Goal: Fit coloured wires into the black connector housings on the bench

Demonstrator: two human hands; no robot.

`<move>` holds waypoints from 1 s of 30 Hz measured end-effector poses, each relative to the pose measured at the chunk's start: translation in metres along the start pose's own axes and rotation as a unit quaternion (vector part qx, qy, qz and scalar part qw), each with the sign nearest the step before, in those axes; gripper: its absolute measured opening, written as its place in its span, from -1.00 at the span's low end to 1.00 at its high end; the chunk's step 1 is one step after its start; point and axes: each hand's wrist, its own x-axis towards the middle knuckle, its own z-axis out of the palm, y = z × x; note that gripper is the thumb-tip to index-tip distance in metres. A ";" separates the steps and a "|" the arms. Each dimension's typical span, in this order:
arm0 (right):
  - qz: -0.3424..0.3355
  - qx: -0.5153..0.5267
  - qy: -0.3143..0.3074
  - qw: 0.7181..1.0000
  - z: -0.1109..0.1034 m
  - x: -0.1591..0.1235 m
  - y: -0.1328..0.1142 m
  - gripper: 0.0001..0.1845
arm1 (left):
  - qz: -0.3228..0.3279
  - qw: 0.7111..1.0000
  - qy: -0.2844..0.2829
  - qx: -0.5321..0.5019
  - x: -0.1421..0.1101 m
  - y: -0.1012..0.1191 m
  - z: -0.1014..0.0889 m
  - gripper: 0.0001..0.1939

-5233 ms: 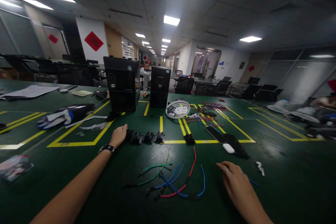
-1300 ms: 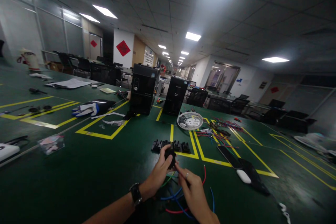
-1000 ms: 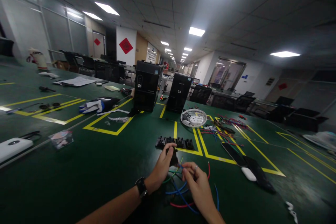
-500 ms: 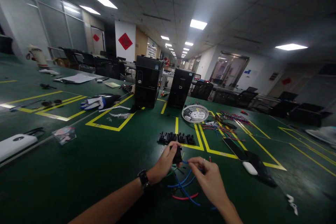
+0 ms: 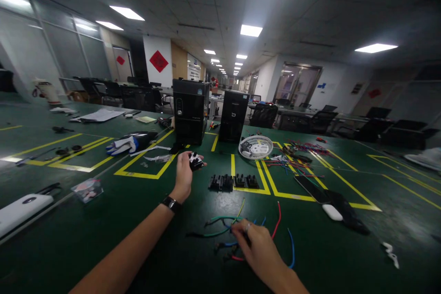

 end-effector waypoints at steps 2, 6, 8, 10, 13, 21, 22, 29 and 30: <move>0.018 -0.033 0.009 0.999 -0.004 0.005 0.003 -0.82 | -0.008 0.991 -0.077 0.113 0.006 -0.011 -0.015 -0.57; -0.006 -0.085 -0.023 0.996 -0.011 0.005 0.007 -0.74 | -0.083 0.943 -0.159 0.279 0.010 -0.038 -0.035 -0.48; -0.002 -0.097 -0.027 0.995 -0.015 0.003 0.007 -0.69 | -0.095 0.927 -0.177 0.317 0.015 -0.048 -0.039 -0.47; 0.001 -0.093 -0.032 0.995 -0.018 0.002 0.005 -0.59 | -0.086 0.915 -0.198 0.341 0.022 -0.052 -0.039 -0.49; -0.006 -0.060 -0.078 0.995 -0.020 0.007 0.000 -0.33 | -0.063 0.895 -0.233 0.376 0.033 -0.056 -0.038 -0.53; -0.027 -0.025 -0.168 0.985 -0.004 0.015 -0.008 -0.13 | -0.003 0.825 -0.305 0.476 0.048 -0.066 -0.043 -0.55; -0.025 -0.029 -0.167 0.985 -0.003 0.015 -0.007 -0.14 | 0.007 0.819 -0.305 0.487 0.047 -0.067 -0.043 -0.57; -0.042 -0.047 -0.157 0.986 0.001 0.025 0.000 -0.11 | 0.102 0.805 -0.281 0.512 0.026 -0.058 -0.031 -0.61; -0.042 -0.054 -0.150 0.986 0.002 0.029 0.000 -0.14 | 0.121 0.793 -0.305 0.514 0.021 -0.055 -0.027 -0.60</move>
